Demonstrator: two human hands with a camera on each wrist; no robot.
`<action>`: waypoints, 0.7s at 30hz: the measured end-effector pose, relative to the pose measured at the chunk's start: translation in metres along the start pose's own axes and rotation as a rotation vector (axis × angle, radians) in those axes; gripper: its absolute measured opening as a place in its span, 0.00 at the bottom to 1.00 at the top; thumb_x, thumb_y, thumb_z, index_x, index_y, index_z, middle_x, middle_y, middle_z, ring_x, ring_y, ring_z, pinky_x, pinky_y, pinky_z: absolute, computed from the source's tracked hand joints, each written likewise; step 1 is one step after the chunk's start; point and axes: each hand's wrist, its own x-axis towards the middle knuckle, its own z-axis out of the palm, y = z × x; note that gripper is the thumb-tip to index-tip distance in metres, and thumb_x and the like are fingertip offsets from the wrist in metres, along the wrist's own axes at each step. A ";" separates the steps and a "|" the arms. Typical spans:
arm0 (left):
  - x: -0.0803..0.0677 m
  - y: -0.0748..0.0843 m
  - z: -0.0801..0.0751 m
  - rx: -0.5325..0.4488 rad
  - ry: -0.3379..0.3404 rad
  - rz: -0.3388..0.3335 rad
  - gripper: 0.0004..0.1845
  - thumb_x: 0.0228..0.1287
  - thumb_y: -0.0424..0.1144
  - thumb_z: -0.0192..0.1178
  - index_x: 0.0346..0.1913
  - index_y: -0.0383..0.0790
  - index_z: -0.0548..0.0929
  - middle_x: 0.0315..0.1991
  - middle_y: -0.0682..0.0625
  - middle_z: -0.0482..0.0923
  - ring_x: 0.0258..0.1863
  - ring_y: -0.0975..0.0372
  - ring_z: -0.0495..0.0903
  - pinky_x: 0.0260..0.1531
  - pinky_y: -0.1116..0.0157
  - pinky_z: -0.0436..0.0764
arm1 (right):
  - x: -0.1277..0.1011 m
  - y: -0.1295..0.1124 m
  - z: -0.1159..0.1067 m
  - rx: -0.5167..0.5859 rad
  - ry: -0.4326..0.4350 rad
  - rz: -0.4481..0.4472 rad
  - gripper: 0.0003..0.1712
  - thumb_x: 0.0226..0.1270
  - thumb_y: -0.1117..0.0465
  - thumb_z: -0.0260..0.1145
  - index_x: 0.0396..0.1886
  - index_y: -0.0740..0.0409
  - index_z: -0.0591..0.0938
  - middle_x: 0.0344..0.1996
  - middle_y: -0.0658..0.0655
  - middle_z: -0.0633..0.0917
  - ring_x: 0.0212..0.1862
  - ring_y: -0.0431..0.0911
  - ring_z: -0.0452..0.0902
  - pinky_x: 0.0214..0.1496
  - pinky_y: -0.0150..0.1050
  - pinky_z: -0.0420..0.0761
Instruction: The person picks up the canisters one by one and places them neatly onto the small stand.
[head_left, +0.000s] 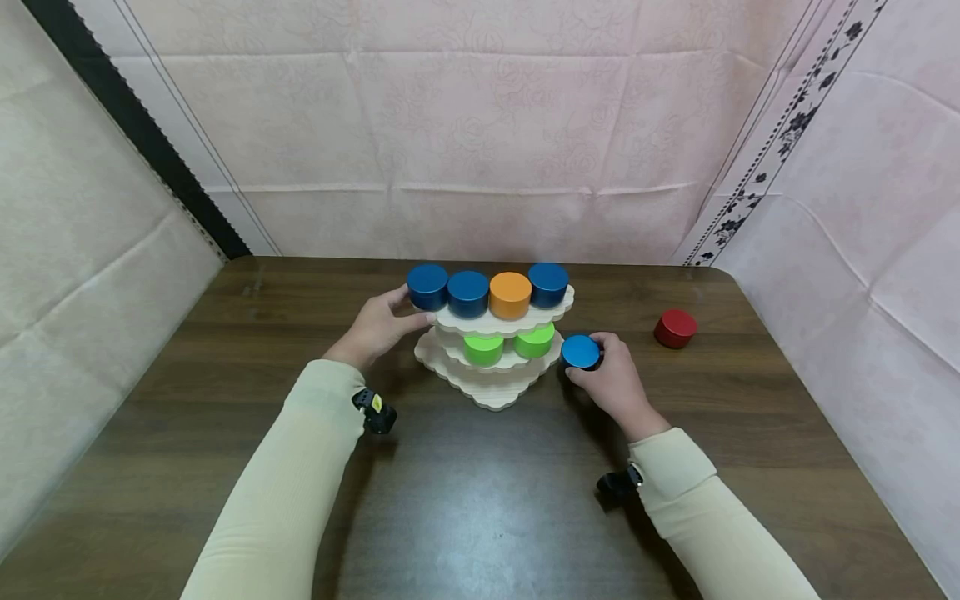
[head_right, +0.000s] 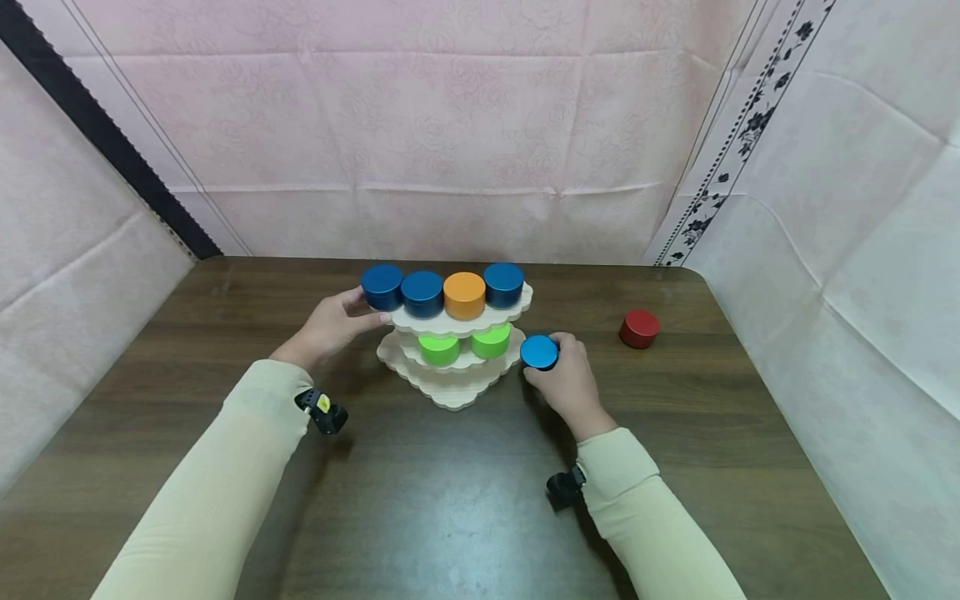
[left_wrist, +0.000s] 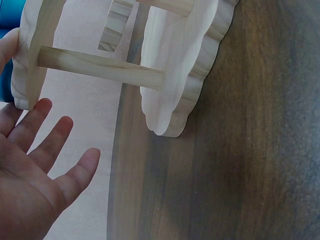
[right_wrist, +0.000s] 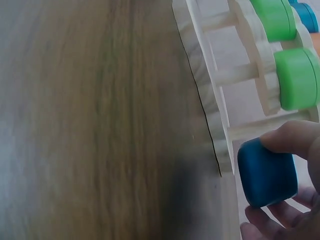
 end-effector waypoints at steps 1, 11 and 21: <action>0.000 0.000 0.000 0.001 0.000 0.003 0.44 0.62 0.53 0.64 0.76 0.49 0.55 0.71 0.46 0.64 0.72 0.50 0.57 0.67 0.43 0.60 | 0.000 -0.001 0.002 -0.001 0.001 -0.004 0.39 0.60 0.63 0.70 0.65 0.70 0.61 0.61 0.69 0.65 0.61 0.62 0.62 0.63 0.59 0.68; -0.001 0.001 0.000 0.002 0.001 0.006 0.44 0.62 0.53 0.64 0.76 0.48 0.55 0.71 0.46 0.63 0.72 0.51 0.57 0.67 0.43 0.60 | 0.000 -0.009 0.014 0.014 -0.015 -0.038 0.38 0.58 0.65 0.70 0.64 0.71 0.63 0.60 0.69 0.66 0.59 0.61 0.63 0.64 0.58 0.68; -0.001 0.001 -0.001 0.002 -0.001 -0.006 0.45 0.62 0.54 0.64 0.76 0.48 0.54 0.72 0.47 0.61 0.73 0.51 0.55 0.68 0.43 0.58 | 0.003 -0.013 0.020 0.023 -0.033 -0.023 0.38 0.59 0.63 0.71 0.64 0.70 0.63 0.60 0.69 0.66 0.59 0.61 0.63 0.64 0.58 0.68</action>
